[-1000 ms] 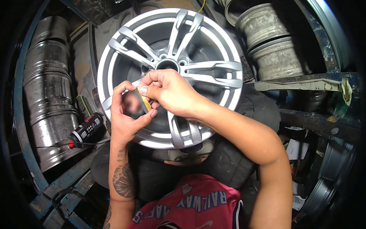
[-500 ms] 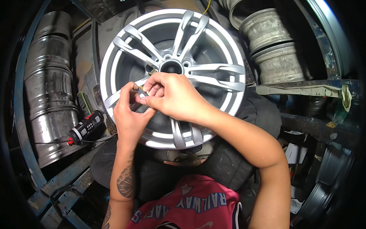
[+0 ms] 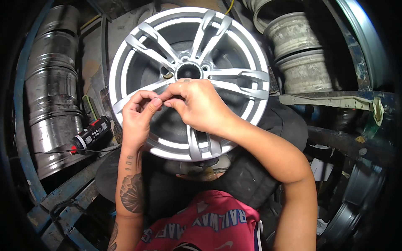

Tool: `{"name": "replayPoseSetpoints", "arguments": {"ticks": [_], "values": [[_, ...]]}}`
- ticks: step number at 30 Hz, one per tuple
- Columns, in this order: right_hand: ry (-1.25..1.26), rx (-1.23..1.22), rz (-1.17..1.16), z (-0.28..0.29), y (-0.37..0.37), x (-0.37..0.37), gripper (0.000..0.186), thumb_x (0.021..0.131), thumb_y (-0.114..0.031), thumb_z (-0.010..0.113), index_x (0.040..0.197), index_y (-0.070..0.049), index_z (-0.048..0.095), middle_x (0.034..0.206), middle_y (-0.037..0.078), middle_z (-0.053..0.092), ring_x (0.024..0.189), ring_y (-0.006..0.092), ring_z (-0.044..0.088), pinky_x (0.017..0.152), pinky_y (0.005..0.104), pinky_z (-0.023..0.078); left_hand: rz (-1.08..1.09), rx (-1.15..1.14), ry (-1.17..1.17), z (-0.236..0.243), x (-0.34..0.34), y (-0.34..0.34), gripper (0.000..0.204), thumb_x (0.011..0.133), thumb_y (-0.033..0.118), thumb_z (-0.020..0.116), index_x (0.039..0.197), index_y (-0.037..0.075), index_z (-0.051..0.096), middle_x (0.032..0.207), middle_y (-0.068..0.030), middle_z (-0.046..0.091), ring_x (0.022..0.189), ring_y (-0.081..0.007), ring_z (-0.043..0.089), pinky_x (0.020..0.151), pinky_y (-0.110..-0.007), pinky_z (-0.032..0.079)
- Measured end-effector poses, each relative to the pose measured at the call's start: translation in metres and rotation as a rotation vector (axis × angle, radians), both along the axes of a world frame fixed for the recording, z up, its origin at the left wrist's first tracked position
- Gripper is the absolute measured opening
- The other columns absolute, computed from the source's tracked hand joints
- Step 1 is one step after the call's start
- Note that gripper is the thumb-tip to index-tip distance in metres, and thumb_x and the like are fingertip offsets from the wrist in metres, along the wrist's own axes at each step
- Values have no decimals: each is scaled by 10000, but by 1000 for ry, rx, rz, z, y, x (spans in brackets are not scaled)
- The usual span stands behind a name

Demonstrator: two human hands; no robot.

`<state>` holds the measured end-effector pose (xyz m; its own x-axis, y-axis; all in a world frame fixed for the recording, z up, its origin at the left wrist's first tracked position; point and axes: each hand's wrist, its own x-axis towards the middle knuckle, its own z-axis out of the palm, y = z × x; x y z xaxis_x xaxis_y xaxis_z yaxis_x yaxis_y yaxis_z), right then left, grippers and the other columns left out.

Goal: The person sands and smooths the surface of an alloy wheel rim by hand using a small piece of sandpaper, focusing on the spokes and the central area around the lug holes.

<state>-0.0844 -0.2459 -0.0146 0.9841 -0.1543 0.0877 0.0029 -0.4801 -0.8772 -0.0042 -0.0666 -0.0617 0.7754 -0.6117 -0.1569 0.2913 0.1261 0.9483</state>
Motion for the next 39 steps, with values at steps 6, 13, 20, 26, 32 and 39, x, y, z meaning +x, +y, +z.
{"name": "replayPoseSetpoints", "arguments": {"ticks": [6,13,20,26,32,39], "values": [[-73,-117,11,3,5,-14,182,889,-77,777,1070,-58,770,960,108,765,829,264,740,766,350,570,14,-52,193,3,-6,1,102,957,55,759,1032,5,712,966,-23,720,883,-76,655,840,-225,511],[-37,-85,-179,-1,30,-68,135,965,-49,702,1098,-21,702,915,154,740,719,297,733,619,346,553,-200,-73,387,1,-25,-5,142,947,72,772,1044,-26,739,962,-78,755,897,-118,703,852,-245,546],[-69,42,-461,-17,49,-105,205,912,73,716,1104,7,739,886,147,753,707,200,726,645,278,564,-297,-98,497,1,-48,-8,182,949,63,766,1085,-51,728,987,-105,759,917,-126,709,863,-259,561],[-68,-365,-367,-12,55,-135,255,863,58,767,1111,4,750,855,138,742,686,241,706,649,328,549,-407,77,509,-3,-66,-7,181,956,91,756,1067,-51,741,930,-99,764,834,-119,706,783,-253,559],[279,-475,-203,1,53,-158,167,889,-38,765,1055,-44,743,780,125,700,692,308,700,659,395,556,-433,408,-109,2,-59,-11,383,911,213,810,1162,-59,714,837,-92,737,698,-104,654,672,-273,532],[438,-749,120,5,48,-137,168,871,-81,677,1033,-36,673,747,106,634,670,316,652,662,421,531,-315,424,-376,-4,-42,-11,306,951,167,728,1184,-29,696,871,-131,710,741,-216,683,673,-354,541]]}}
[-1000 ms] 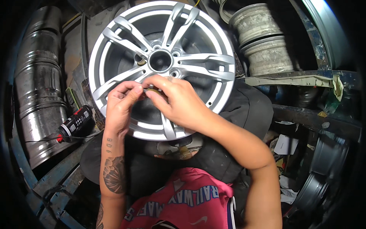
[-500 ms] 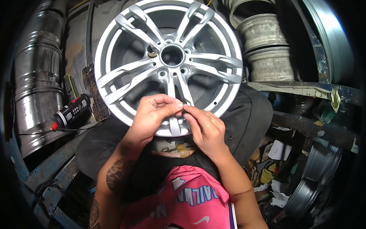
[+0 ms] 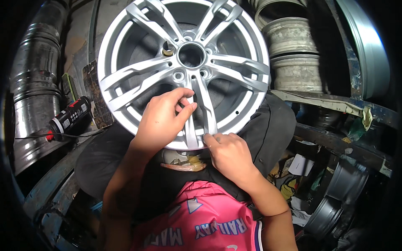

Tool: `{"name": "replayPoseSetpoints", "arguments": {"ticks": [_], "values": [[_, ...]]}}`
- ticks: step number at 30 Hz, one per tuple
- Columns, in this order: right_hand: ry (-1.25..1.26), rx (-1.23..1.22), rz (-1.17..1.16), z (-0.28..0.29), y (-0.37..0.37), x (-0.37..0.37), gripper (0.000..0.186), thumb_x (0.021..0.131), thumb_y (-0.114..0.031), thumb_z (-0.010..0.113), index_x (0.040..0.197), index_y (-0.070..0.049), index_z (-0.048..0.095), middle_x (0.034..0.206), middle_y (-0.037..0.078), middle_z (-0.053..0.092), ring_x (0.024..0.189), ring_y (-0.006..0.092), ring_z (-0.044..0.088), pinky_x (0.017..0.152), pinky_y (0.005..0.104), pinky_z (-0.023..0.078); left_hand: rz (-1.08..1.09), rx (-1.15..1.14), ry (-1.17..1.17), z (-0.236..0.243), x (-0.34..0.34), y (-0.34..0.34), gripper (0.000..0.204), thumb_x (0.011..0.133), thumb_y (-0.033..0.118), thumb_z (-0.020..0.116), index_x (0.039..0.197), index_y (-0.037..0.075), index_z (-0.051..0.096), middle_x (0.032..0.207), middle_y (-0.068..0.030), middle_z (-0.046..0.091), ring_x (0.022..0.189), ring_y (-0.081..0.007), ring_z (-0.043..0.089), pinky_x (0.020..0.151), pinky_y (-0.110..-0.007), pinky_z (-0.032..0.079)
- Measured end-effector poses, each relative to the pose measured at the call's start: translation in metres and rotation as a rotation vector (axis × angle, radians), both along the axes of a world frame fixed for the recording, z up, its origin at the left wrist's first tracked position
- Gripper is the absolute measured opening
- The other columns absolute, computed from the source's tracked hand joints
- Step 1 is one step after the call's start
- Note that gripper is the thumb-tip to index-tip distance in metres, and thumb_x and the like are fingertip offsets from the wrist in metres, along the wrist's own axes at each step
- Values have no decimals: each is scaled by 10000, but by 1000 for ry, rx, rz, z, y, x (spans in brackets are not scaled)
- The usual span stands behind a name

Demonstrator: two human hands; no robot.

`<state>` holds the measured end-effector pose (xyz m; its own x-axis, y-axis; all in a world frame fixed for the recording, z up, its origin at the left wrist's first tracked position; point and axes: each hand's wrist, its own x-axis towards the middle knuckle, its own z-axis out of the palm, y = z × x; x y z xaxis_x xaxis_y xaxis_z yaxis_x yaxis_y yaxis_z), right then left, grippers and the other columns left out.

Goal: The person sands and smooths the surface of an alloy wheel rim by hand using a small piece of sandpaper, focusing on the spokes and the central area around the lug holes.

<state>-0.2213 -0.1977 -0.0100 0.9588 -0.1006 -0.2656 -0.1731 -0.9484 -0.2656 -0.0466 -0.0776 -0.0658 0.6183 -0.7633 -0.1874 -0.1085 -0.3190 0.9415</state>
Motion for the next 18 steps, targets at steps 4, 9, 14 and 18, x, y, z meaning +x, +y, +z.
{"name": "replayPoseSetpoints", "arguments": {"ticks": [4,9,14,18], "values": [[83,-53,75,7,4,10,136,863,-89,657,982,-25,651,760,104,631,682,301,649,675,408,527,-86,23,-231,2,-4,3,281,937,170,724,1166,12,688,959,-183,709,851,-368,706,740,-441,551],[170,-31,86,7,2,14,114,877,-95,646,956,-13,642,746,131,639,649,320,661,629,431,534,-251,97,-231,8,-1,15,323,928,170,723,1194,10,635,950,-199,708,898,-398,689,769,-486,529],[232,-31,97,12,4,22,99,881,-95,646,924,-8,623,736,141,645,639,337,668,608,440,535,-269,169,-406,0,0,22,438,933,125,698,1342,44,564,901,-181,668,875,-403,669,818,-486,514],[252,17,87,13,-1,25,98,886,-96,655,909,-12,612,732,143,650,635,347,669,604,447,537,-251,199,-435,3,1,22,549,932,108,691,1448,44,516,946,-169,658,907,-385,669,840,-480,506]]}}
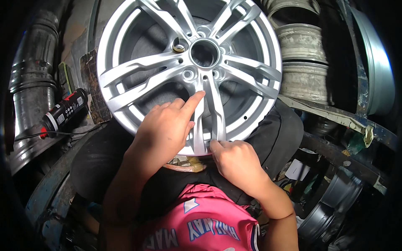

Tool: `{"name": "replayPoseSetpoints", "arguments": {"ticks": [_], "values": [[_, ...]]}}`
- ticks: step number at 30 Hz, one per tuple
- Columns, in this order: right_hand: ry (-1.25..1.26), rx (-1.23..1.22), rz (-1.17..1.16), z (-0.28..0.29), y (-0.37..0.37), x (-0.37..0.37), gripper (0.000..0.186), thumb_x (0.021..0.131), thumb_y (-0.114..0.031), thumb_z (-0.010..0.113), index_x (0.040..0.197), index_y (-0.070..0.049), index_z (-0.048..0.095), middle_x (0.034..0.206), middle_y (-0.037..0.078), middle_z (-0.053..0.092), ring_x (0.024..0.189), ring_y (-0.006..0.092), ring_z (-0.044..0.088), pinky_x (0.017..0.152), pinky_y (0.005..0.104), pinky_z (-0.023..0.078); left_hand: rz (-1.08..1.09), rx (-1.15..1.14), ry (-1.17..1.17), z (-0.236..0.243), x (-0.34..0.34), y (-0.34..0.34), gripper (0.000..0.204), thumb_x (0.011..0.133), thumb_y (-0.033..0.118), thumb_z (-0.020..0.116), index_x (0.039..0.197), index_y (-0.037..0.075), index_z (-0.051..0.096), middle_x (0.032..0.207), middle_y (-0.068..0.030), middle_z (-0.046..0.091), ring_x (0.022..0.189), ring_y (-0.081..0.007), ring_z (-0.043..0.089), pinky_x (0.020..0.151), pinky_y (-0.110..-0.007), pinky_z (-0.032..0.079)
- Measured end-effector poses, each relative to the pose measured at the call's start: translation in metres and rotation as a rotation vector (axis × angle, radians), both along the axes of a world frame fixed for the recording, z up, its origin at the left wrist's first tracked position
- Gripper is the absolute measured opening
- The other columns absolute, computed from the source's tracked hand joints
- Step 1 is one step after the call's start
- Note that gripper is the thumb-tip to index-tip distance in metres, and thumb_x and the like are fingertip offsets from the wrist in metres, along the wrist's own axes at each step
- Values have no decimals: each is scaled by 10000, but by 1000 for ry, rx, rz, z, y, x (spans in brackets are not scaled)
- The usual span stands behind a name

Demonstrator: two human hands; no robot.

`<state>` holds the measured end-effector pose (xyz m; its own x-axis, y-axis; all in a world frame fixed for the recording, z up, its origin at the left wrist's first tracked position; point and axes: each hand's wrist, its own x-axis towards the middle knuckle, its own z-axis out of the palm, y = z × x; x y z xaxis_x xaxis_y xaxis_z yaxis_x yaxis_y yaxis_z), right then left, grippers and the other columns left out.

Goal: The person sands and smooths the surface of an alloy wheel rim by hand using a small piece of sandpaper, focusing on the spokes and the central area around the lug holes.

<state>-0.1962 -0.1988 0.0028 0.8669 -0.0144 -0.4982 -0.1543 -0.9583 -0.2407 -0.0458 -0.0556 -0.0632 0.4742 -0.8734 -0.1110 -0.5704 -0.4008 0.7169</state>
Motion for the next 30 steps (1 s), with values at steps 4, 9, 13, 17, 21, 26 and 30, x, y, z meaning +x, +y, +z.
{"name": "replayPoseSetpoints", "arguments": {"ticks": [4,9,13,17,21,26,30], "values": [[-18,31,-29,-1,-2,-1,98,891,-100,663,907,-19,609,729,142,647,633,349,668,602,452,539,-26,95,7,-3,-6,-2,718,922,137,714,1558,17,402,1238,-213,634,1080,-372,654,944,-463,505],[-41,42,-51,-7,3,-6,97,889,-99,667,924,-25,614,727,132,643,634,340,668,600,450,537,39,36,-137,-17,-20,-1,662,891,61,627,1523,-28,450,1374,-212,627,1109,-324,674,932,-434,535],[-13,9,-48,-4,2,-6,111,878,-98,672,943,-22,625,736,124,644,650,326,672,610,441,536,-19,89,-91,-11,-12,0,708,903,119,677,1536,-49,409,1387,-208,614,1143,-339,650,963,-449,515],[-49,-18,-8,-5,2,-4,122,861,-93,669,949,-17,631,746,121,645,668,311,675,629,426,535,-62,122,-19,-10,-11,-1,770,907,162,732,1551,-61,373,1365,-218,613,1151,-358,634,991,-463,499],[-82,-14,22,-9,4,-5,128,857,-86,656,954,-6,635,747,125,650,657,310,667,631,422,531,-62,113,-25,-8,-12,0,769,906,161,732,1550,-63,377,1348,-214,622,1126,-354,640,980,-459,502],[-6,-53,46,-3,7,0,140,865,-87,654,973,1,639,744,125,652,648,311,660,636,418,528,-80,154,-3,-4,-7,-1,765,902,164,736,1550,-51,392,1308,-197,641,1091,-347,646,960,-454,505],[35,-48,25,0,4,2,168,871,-97,666,1007,0,649,746,123,651,652,313,657,650,421,528,-39,136,-58,-12,-14,0,768,898,169,742,1552,-41,398,1281,-190,650,1074,-346,655,955,-451,507]]}}
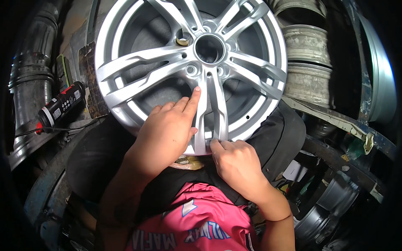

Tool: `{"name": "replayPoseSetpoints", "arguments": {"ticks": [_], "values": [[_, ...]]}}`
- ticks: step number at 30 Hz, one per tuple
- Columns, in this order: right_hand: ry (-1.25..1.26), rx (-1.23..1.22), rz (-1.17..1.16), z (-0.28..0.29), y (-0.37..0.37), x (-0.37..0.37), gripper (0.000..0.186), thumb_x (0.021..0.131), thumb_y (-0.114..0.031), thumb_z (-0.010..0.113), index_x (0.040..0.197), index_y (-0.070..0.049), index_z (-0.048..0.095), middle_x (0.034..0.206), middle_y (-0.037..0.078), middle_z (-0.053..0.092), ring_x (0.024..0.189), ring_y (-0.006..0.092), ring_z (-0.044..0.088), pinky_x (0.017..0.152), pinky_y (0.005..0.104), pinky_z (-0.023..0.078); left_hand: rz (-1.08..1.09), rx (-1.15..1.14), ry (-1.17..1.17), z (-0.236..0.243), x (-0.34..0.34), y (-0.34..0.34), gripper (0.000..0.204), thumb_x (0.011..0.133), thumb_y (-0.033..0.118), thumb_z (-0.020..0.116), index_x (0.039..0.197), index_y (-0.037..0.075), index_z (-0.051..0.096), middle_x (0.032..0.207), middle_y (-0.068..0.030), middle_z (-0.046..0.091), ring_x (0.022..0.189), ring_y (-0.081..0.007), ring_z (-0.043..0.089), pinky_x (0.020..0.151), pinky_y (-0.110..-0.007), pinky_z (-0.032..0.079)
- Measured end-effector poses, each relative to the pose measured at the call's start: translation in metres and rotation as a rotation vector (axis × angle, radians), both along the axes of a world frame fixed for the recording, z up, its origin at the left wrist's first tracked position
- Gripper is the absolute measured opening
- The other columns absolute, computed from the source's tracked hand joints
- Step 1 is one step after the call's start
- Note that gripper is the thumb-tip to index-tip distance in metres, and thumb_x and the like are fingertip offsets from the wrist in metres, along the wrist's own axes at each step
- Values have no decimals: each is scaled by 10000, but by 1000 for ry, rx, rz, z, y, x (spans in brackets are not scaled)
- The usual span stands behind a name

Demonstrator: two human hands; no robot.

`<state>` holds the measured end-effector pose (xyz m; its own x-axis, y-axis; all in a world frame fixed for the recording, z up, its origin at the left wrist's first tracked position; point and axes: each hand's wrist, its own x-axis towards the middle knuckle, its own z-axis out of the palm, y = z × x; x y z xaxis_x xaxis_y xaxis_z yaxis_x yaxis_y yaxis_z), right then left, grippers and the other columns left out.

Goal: The person sands and smooths the surface of an alloy wheel rim by hand using a small piece of sandpaper, focusing on the spokes and the central area around the lug holes.

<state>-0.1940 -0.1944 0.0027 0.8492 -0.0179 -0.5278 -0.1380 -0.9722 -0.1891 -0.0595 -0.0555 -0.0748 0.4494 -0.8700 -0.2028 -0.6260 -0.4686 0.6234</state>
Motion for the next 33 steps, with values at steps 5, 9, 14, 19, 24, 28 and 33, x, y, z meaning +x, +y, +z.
{"name": "replayPoseSetpoints", "arguments": {"ticks": [5,9,14,19,24,28,33], "values": [[-44,13,-8,0,1,1,184,867,-102,678,1023,-8,653,765,126,653,670,319,655,654,418,526,52,-32,-105,-1,-3,-2,610,910,101,612,1507,24,512,1108,-101,713,975,-256,696,887,-395,530],[-5,24,-17,1,0,-1,202,867,-98,677,1045,-5,656,770,123,648,679,316,652,655,420,524,35,-21,-96,2,1,-2,602,917,106,603,1507,25,513,1103,-102,713,971,-255,697,882,-393,529],[-61,22,-28,0,-1,-4,238,865,-101,684,1080,-3,663,752,112,632,670,308,638,651,422,515,-12,25,9,5,4,-3,787,894,186,755,1562,-26,395,1182,-165,664,1045,-340,665,933,-443,510],[-78,31,-46,23,2,-2,274,853,-84,692,1114,-1,668,745,103,622,668,301,627,649,420,506,-18,43,31,6,4,-2,796,895,190,759,1568,-21,390,1162,-155,665,1036,-332,663,935,-435,508],[-117,8,-95,7,3,-7,248,848,-69,691,1086,-2,666,758,109,628,679,307,634,667,414,517,-2,24,-16,2,-1,-3,805,889,195,766,1570,-15,390,1152,-148,663,1030,-326,662,934,-427,508],[-91,38,-83,-6,3,-6,211,849,-72,690,1047,-5,660,756,114,636,675,319,646,658,421,522,19,-16,-74,1,0,-2,652,907,107,624,1537,24,476,1076,-100,703,959,-253,688,893,-392,519],[-55,69,-70,-4,0,-4,180,849,-85,690,1002,-1,647,737,122,644,638,329,652,616,428,520,13,14,-62,3,3,-2,672,893,106,643,1538,26,474,1085,-99,704,964,-254,688,893,-393,520]]}}
